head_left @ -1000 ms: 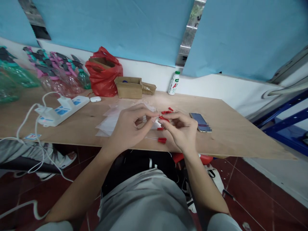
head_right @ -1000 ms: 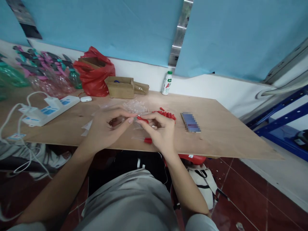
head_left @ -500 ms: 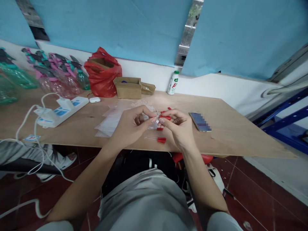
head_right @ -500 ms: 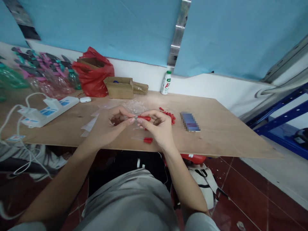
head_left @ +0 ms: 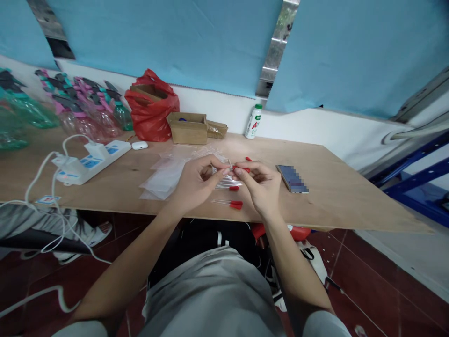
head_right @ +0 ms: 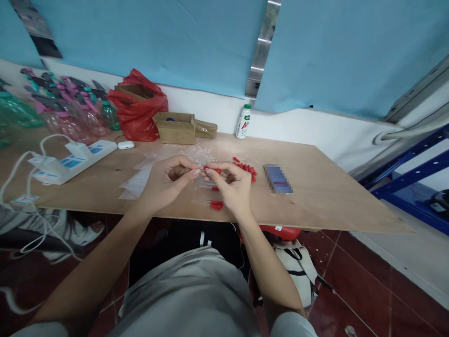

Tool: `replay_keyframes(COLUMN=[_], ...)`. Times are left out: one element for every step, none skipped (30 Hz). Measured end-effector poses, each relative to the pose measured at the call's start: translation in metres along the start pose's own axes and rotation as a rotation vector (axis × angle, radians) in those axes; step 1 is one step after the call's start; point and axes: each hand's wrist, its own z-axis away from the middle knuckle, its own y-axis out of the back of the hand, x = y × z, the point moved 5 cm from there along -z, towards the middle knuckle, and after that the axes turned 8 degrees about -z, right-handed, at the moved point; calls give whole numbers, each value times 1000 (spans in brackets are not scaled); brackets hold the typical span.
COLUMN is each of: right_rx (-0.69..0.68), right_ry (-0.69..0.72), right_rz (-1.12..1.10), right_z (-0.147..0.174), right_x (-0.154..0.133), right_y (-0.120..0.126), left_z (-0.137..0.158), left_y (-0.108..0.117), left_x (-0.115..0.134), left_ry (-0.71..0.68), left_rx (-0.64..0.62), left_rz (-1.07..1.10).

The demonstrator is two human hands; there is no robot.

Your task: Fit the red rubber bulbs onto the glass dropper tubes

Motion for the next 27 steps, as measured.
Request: replay_keyframes(right_rx=[3, 4, 3, 0, -6, -12, -19, -27, -36, -48, -63, -82, -105, -131, -153, -174, -185, -168, -146, -124, -94, -63, -57, -56, -63, -84, -111], right_ry=[11, 21, 31, 40, 48, 55, 58, 56, 49, 36, 19, 3, -8, -14, -13, -7, 2, 17, 27, 23, -3, -53, -127, -182, -215, -234, -239], right_rz=[18, 34, 47, 59, 72, 85, 97, 102, 96, 82, 65, 50, 47, 61, 97, 156, 239, 339, 460, 614, 750, 852, 930, 996, 1045, 1075, 1093], right_z=[0, 1, 1, 1, 2, 2, 2, 2, 2, 2, 2, 1, -1, -3, -6, -10, -14, -20, -25, -30, -34, -37, -38, -38, -38, -36, -34], right_x=[-1, -1, -1, -1, -1, -1, 0, 0, 0, 0, 0, 0, 1, 1, 2, 3, 5, 8, 12, 17, 23, 29, 37, 44, 49, 53, 55], right_y=[0, 1, 2, 2, 3, 4, 4, 4, 4, 4, 3, 3, 4, 6, 9, 15, 23, 34, 46, 59, 71, 83, 93, 100, 103, 103, 100], left_z=[0, 0, 0, 0, 0, 0, 0, -1, -1, -1, -1, -2, -2, -2, -3, -3, -4, -4, -5, -5, -5, -5, -6, -6, -6, -5, -5], left_y=[0, 0, 0, 0, 0, 0, 0, 0, 1, 1, 1, 1, 1, 1, 0, -1, -2, -3, -5, -7, -9, -11, -14, -17, -20, -23, -26], left_x=[0, 0, 0, -1, -1, -1, -2, -2, -2, -2, -2, -2, -2, -2, -2, -3, -5, -7, -10, -13, -17, -20, -24, -29, -33, -37, -41], left_ry=[0, -1, -2, -4, -7, -11, -14, -17, -20, -23, -27, -30, -35, -40, -44, -48, -50, -53, -56, -59, -65, -75, -81, -84, -83, -86, -97], left_rx=[-3, -5, -7, -8, -6, -2, 3, 7, 8, 8, 7, 2, -3, -7, -9, -8, -3, 4, 18, 29, 38, 48, 50, 51, 44, 47, 49], left_rz=[4, 7, 8, 5, -4, -16, -28, -38, -41, -40, -35, -30, -27, -24, -21, -19, -20, -25, -38, -58, -81, -110, -142, -175, -212, -252, -293])
